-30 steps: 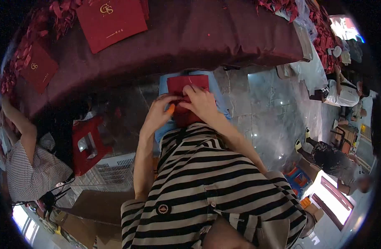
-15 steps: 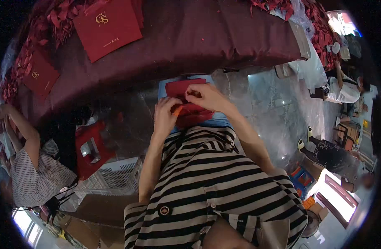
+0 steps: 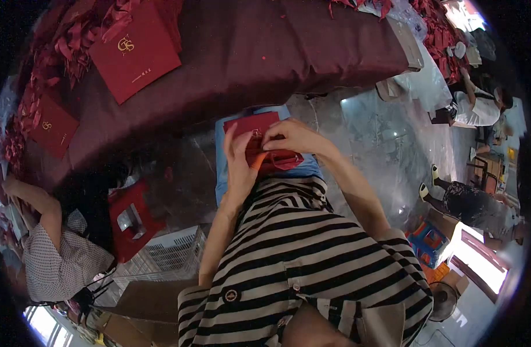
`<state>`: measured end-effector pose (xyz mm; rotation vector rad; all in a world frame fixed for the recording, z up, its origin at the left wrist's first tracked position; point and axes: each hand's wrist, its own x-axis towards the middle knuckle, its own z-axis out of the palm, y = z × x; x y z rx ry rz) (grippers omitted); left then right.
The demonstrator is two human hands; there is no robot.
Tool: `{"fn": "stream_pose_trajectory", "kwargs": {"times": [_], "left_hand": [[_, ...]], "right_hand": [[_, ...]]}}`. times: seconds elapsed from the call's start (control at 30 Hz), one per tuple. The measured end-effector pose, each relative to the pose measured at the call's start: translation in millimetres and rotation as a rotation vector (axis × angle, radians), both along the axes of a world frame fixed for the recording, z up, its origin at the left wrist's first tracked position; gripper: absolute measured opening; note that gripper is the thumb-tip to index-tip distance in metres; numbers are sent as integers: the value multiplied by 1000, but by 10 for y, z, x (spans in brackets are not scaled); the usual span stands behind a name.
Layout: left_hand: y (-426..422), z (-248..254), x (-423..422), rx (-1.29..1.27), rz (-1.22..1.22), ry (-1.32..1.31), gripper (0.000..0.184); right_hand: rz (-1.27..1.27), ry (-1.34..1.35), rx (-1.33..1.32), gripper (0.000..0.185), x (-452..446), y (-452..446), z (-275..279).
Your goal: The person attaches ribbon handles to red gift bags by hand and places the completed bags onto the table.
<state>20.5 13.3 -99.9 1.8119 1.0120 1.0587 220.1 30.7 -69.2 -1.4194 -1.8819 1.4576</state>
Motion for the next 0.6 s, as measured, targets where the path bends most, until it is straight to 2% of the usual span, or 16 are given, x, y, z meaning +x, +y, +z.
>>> {"fn": "stream_pose_trajectory", "kwargs": {"times": [0.07,0.1,0.13,0.2,0.23,0.27,0.33,0.4,0.43,0.53,0.6], "left_hand": [[10,38,-31,-294,70,84,56],[38,257,-6,-535,56,20,55],[26,215,-44,-536,52,23,55],[37,117,-146,-608,-242,101,51],[29,116,-179,-546,-320,74,47],[24,104,-178,-546,-324,75,47],[7,135,-163,-562,-371,150,46],[45,188,-119,-543,-393,190,44],[68,227,-88,-522,-406,225,41],[85,377,9,-495,-419,139,33],[75,283,-3,-522,-442,138,30]], "right_hand": [[-19,-69,-52,24,-17,-43,110],[-23,-68,-53,24,-23,-76,165],[-28,-81,-80,24,-33,-113,219],[-38,-95,-104,23,-17,-192,206],[-65,60,-182,25,7,-248,119],[-90,216,-260,26,31,-289,70],[-80,257,-234,25,55,-313,80],[-36,64,5,23,74,-319,104],[-41,60,7,23,81,-320,126],[-128,68,-56,21,88,-369,176],[-375,101,-16,19,93,-447,183]]}}
